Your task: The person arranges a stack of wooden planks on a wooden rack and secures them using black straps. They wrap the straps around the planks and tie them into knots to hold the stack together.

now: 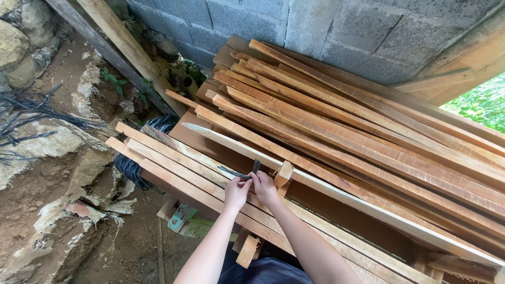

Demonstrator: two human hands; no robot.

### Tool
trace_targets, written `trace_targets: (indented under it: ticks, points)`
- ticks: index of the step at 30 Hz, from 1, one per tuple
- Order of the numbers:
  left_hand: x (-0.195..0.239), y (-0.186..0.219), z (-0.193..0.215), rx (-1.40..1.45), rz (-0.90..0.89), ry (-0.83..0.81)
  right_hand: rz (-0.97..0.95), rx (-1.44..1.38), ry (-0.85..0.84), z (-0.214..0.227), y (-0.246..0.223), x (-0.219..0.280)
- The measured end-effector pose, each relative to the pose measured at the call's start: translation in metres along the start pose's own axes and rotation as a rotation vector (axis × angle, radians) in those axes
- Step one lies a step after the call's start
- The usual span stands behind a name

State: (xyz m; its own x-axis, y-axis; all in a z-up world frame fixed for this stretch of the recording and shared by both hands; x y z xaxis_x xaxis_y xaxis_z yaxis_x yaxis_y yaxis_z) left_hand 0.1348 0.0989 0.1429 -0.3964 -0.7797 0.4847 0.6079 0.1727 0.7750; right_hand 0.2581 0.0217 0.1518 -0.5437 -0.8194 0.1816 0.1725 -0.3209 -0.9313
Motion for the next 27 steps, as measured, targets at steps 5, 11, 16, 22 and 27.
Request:
trace_targets:
  ticks: [5,11,16,22,27]
  points:
    - [0.0,0.001,-0.008,-0.033,-0.175,0.06,0.089,0.021,-0.009,-0.001,0.013,-0.007]
    - [0.051,0.053,0.02,-0.117,-0.517,0.065,0.35,0.15,-0.021,0.016,-0.028,0.014]
    - [0.054,0.047,0.027,-0.188,-0.525,0.003,0.396,0.142,-0.147,0.02,-0.029,0.02]
    - [0.049,0.038,0.028,-0.26,-0.656,0.019,0.489,0.22,-0.26,0.028,-0.04,0.023]
    - [0.043,0.054,0.039,-0.368,-0.751,0.117,0.474,0.246,-0.268,0.01,-0.022,-0.001]
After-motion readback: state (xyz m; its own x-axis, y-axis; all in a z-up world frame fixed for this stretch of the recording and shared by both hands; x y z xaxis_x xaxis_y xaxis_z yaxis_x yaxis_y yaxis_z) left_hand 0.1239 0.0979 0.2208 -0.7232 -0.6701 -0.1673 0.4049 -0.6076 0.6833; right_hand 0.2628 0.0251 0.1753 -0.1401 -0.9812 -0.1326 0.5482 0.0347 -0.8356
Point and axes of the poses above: each hand's wrist, its own x-axis away from the middle knuckle, its own z-axis out of the back of the hand, y = z × x, the point moved 5 cm from there along -x, towards the middle knuckle, and after that the axes turned 3 degrees about -y, right-handed, at the moved point
